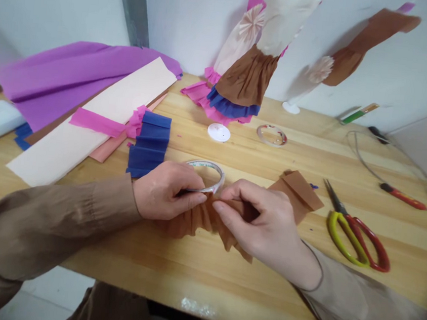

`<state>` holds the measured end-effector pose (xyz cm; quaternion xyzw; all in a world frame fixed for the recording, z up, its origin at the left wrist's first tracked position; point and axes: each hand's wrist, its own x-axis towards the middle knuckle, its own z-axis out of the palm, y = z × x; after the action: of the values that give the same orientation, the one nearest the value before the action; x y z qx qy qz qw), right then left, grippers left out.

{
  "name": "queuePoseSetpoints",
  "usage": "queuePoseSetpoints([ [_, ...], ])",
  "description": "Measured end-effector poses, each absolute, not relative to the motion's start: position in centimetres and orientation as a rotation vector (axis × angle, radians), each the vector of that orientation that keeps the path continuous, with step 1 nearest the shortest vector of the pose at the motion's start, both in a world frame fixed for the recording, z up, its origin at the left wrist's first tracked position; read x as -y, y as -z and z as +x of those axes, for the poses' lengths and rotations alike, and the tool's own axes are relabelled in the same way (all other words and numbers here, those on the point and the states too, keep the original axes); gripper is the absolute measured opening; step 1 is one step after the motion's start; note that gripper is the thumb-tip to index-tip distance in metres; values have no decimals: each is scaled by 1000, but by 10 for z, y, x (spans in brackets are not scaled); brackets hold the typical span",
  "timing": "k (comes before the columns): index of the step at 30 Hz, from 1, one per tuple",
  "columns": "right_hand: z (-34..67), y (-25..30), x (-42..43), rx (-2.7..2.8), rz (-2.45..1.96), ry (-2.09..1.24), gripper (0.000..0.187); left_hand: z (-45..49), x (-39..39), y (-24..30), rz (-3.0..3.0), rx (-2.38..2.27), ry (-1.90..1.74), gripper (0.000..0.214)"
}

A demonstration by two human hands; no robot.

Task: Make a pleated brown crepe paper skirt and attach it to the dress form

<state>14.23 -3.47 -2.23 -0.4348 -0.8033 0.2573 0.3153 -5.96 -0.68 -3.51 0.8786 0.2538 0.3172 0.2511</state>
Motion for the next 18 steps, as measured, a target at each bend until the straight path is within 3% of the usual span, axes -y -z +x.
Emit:
queuePoseSetpoints([
  [6, 142, 25, 35, 2135, -1139, -698, 11, -59, 8, 33, 2410, -690, -845, 29],
  [18, 138, 26, 29, 1991, -1247, -793, 27, -58, 10, 36, 2445, -657, -810, 28],
])
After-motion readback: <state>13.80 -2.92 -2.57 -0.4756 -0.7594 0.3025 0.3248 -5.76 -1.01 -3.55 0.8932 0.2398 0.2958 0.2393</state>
